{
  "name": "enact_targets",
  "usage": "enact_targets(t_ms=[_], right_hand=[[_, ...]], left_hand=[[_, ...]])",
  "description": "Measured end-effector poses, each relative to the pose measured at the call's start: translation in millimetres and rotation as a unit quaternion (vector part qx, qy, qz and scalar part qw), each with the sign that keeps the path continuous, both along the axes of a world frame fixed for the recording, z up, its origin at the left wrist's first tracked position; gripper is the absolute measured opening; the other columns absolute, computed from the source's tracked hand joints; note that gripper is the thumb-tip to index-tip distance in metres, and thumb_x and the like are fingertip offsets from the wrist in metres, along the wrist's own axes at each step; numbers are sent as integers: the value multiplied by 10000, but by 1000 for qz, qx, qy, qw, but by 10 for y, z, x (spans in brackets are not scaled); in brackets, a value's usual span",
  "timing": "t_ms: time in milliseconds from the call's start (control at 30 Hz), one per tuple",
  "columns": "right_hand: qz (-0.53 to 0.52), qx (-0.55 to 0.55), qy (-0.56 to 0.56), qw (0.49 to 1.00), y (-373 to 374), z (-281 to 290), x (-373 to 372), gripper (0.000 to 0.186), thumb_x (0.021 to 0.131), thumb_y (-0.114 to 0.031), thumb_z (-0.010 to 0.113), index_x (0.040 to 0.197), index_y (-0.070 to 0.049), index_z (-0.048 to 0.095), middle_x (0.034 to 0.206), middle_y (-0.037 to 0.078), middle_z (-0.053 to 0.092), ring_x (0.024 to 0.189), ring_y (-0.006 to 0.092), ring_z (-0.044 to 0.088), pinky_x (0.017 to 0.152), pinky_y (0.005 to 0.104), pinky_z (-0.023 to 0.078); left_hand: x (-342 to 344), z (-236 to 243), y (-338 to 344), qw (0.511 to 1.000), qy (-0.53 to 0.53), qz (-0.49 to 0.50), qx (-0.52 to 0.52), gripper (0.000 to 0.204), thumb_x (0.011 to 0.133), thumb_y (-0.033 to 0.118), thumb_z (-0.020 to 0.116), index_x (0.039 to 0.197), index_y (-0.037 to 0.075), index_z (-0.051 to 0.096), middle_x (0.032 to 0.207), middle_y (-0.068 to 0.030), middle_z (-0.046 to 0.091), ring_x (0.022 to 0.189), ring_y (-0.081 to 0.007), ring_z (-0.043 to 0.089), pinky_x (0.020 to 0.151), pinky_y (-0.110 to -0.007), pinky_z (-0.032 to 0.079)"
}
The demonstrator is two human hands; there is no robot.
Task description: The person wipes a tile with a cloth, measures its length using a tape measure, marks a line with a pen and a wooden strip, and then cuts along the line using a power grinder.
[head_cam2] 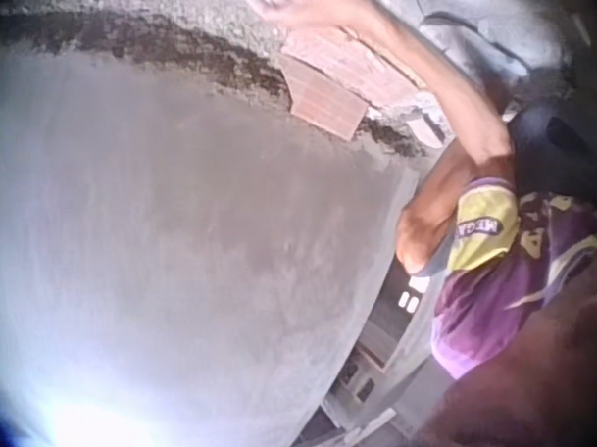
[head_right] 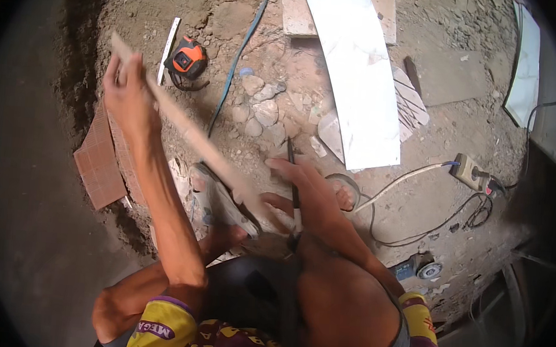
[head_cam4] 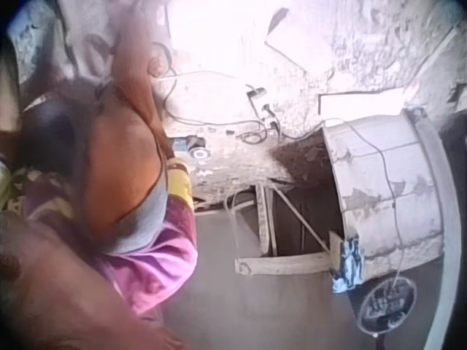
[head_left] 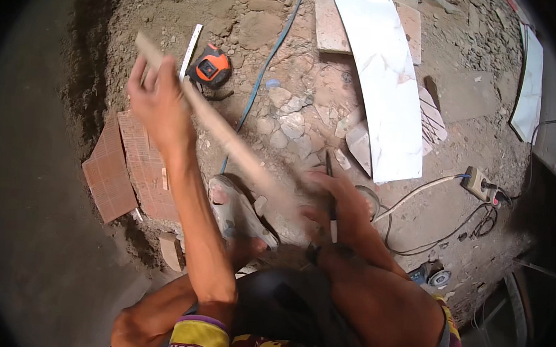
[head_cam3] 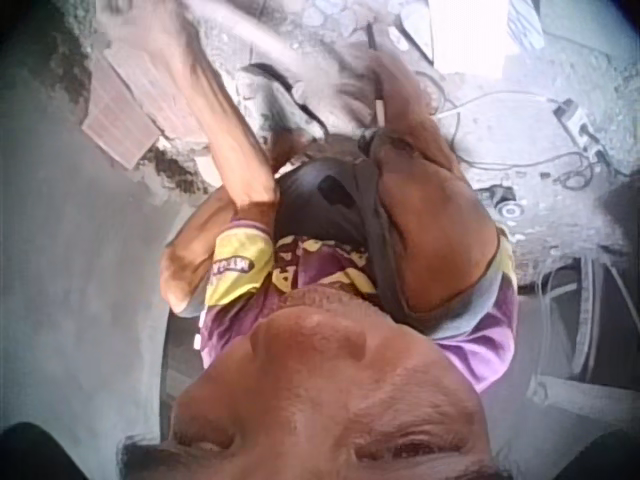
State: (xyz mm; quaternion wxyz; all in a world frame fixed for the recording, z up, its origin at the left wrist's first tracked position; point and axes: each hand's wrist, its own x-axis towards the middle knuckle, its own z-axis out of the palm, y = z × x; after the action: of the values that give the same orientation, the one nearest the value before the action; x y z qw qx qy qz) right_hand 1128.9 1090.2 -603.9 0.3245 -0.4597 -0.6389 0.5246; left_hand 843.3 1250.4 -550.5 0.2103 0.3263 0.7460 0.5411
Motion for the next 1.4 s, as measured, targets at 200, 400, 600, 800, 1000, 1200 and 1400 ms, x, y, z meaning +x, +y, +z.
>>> enact_targets(t_ms=[200, 400, 600, 800, 1000, 1200, 1400], right_hand=[[-172, 5, 17, 985, -124, 96, 638, 287, 1017, -40, 727, 1285, 49, 678, 1105, 168, 730, 912, 175, 703, 852, 308, 570], [-379, -105, 10, 919, -649, 182, 1075, 262, 1056, -9, 641, 1311, 48, 641, 1158, 215, 737, 988, 242, 759, 882, 347, 598], [-387, -137, 0, 912, -652, 48, 1056, 504, 826, 28, 909, 1274, 7, 679, 1150, 165, 734, 951, 235, 721, 848, 356, 591], [-332, 96, -258, 902, -386, 16, 1117, 383, 815, 91, 883, 1142, -5, 709, 996, 154, 705, 851, 268, 704, 793, 352, 603], [-367, 53, -199, 907, -422, -148, 1069, 405, 800, 83, 900, 1135, 5, 687, 1044, 194, 738, 947, 322, 765, 808, 371, 624], [-384, 38, -215, 897, -418, -251, 1096, 434, 785, 77, 917, 1141, 1, 680, 1041, 192, 748, 935, 317, 766, 792, 365, 616], [-425, -42, -145, 892, -401, -291, 1072, 447, 800, 81, 906, 1164, -20, 667, 1088, 208, 750, 1033, 298, 741, 797, 338, 580]], left_hand=[[1170, -508, 758, 954, -218, -142, 150, 617, 1004, 90, 737, 1477, -121, 402, 1276, -237, 663, 1071, -212, 685, 915, -294, 565], [1747, -1042, 1071, 918, -297, -187, 186, 795, 942, 161, 845, 1529, -108, 381, 1366, -224, 659, 1165, -266, 690, 982, -346, 579], [2240, -867, 1084, 921, -302, -215, 122, 583, 1014, 42, 678, 1524, -21, 404, 1317, -172, 664, 1168, -187, 658, 934, -293, 561], [2136, -702, 1331, 912, -289, -289, -19, 523, 1024, 66, 659, 1503, -17, 466, 1142, -136, 742, 918, -163, 716, 789, -272, 582], [1945, -844, 1582, 884, -328, -329, -53, 544, 997, 32, 670, 1503, -29, 480, 1155, -144, 748, 881, -170, 730, 717, -278, 591], [1713, -1022, 1843, 896, -82, -428, -86, 563, 939, 94, 733, 1473, -7, 588, 1186, -154, 747, 1036, -201, 709, 964, -315, 551], [1690, -980, 2013, 867, 219, -439, -86, 525, 877, 262, 805, 1322, -2, 716, 1281, -181, 739, 1166, -286, 656, 1061, -425, 505]])
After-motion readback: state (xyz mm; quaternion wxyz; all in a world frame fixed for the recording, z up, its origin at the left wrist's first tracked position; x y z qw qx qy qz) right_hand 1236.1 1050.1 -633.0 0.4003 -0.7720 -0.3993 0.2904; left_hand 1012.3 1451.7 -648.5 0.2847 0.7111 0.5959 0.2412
